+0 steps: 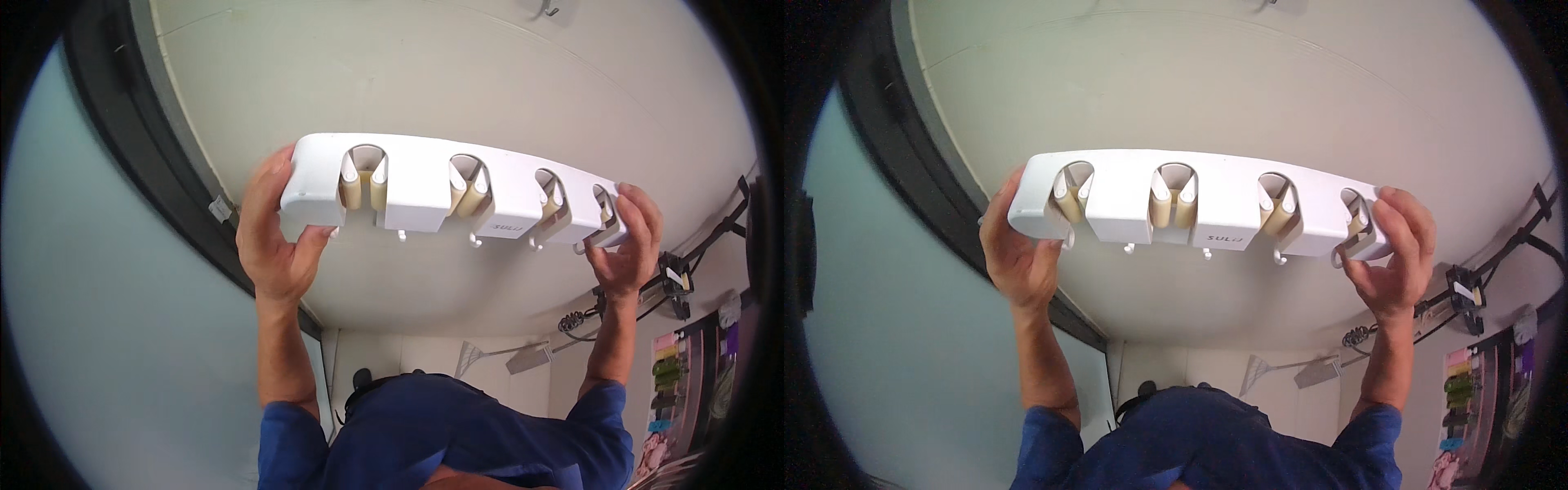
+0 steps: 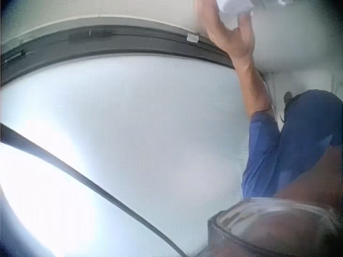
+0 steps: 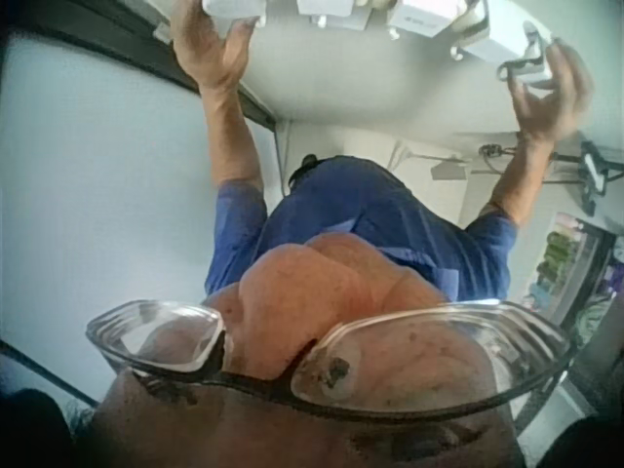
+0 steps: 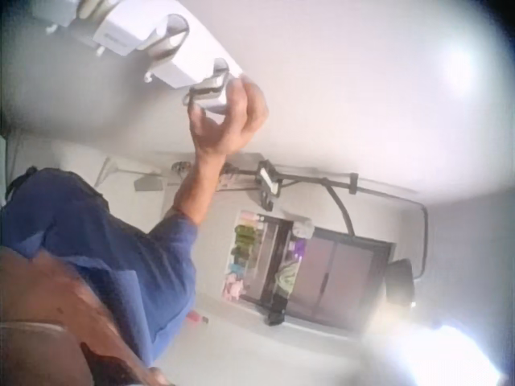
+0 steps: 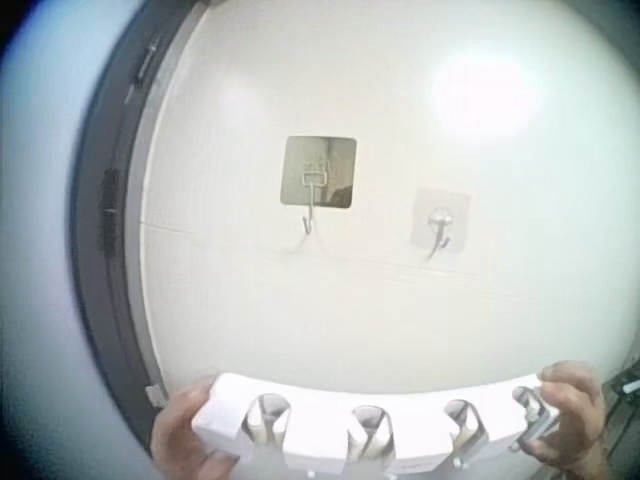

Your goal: The person applies adhesive from a yellow tube onto a white plastic rack and then presses the rack against a bathroom wall to mount it.

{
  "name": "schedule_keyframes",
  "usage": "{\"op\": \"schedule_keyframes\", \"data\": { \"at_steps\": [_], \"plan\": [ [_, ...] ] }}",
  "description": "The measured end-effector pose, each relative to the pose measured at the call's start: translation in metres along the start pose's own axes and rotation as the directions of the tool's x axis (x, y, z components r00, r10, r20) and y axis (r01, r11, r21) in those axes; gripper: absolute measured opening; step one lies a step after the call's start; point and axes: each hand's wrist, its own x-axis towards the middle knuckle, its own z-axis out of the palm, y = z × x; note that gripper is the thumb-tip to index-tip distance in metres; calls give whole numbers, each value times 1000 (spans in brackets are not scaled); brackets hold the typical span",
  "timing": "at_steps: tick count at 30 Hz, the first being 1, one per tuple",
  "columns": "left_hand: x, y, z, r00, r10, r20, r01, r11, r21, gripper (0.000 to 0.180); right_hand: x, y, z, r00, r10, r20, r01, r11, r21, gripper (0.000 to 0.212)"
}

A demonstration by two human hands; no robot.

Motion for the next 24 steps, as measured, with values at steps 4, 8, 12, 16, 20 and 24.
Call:
{"op": "schedule_keyframes", "data": {
  "at_steps": [4,8,12,16,20,24],
  "plan": [
    [-21,-60,-5,1000,-14,26,13,999,37,65,-15,11,74,998,9,-65,-3,995,96,69],
    [-44,-113,-22,990,135,-36,-128,978,163,58,-50,-18,131,920,362,-152,-293,890,349,77],
    [-69,-147,-44,987,138,-87,-132,988,74,59,-70,-53,171,912,359,-199,-302,915,266,78],
    [-89,-155,-70,985,166,-46,-158,976,152,60,-85,-89,186,912,390,-125,-345,897,274,79],
    [-104,-143,-79,995,98,-30,-95,992,87,63,-89,-99,175,924,377,-65,-340,887,311,71],
    [-106,-105,-61,998,47,-44,-44,996,75,65,-96,-87,137,920,387,-63,-352,886,303,60]
  ]
}}
